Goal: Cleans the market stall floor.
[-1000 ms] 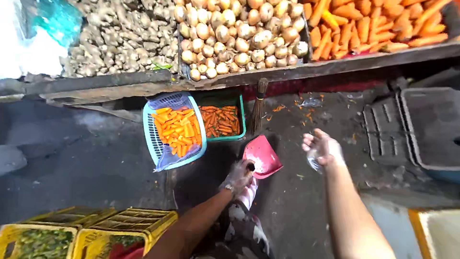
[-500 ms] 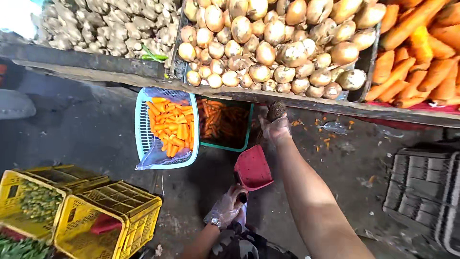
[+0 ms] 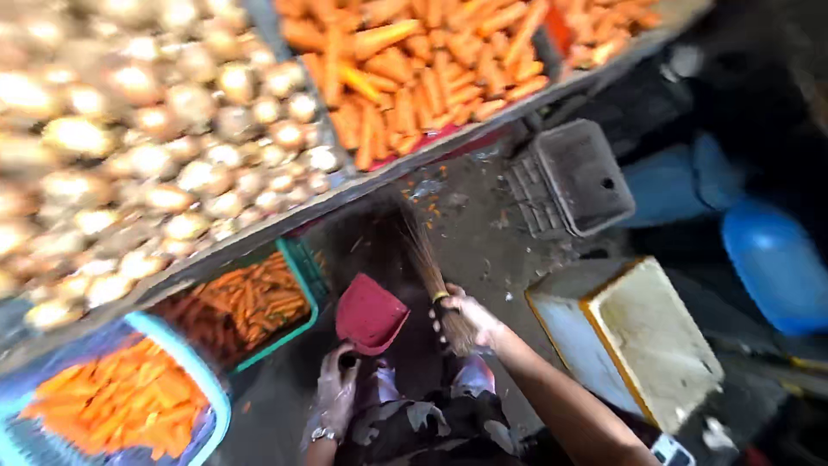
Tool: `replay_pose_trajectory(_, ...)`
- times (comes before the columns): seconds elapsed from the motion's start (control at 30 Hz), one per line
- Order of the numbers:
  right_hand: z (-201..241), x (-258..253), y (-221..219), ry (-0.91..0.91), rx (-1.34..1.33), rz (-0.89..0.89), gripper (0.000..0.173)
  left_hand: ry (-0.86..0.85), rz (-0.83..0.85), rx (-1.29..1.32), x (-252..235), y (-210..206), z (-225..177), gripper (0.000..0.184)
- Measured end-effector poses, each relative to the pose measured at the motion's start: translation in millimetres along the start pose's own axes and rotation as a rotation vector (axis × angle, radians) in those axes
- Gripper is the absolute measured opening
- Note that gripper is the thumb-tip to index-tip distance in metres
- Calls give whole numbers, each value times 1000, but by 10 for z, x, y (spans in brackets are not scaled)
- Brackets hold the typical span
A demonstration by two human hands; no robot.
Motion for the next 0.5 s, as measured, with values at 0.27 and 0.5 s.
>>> replay_pose_trajectory(0.27,-675,753,2372,31,32,-642,70,-180,134,-238,-590,-1201,-1446,40)
replay_pose_trajectory(0.5,281,856,5019,147,-5,-1051,70,-84,265,-405,-775,-2762,-3424,43)
Point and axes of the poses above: each hand's wrist, its own x-axis away from the middle knuckle, its own y-axis out of the back of the hand, z = x × y, the point moved 5 cm from there along -x, towards the middle knuckle, and after that the axes turned 5 degrees about -z, right-handed, at the moved point
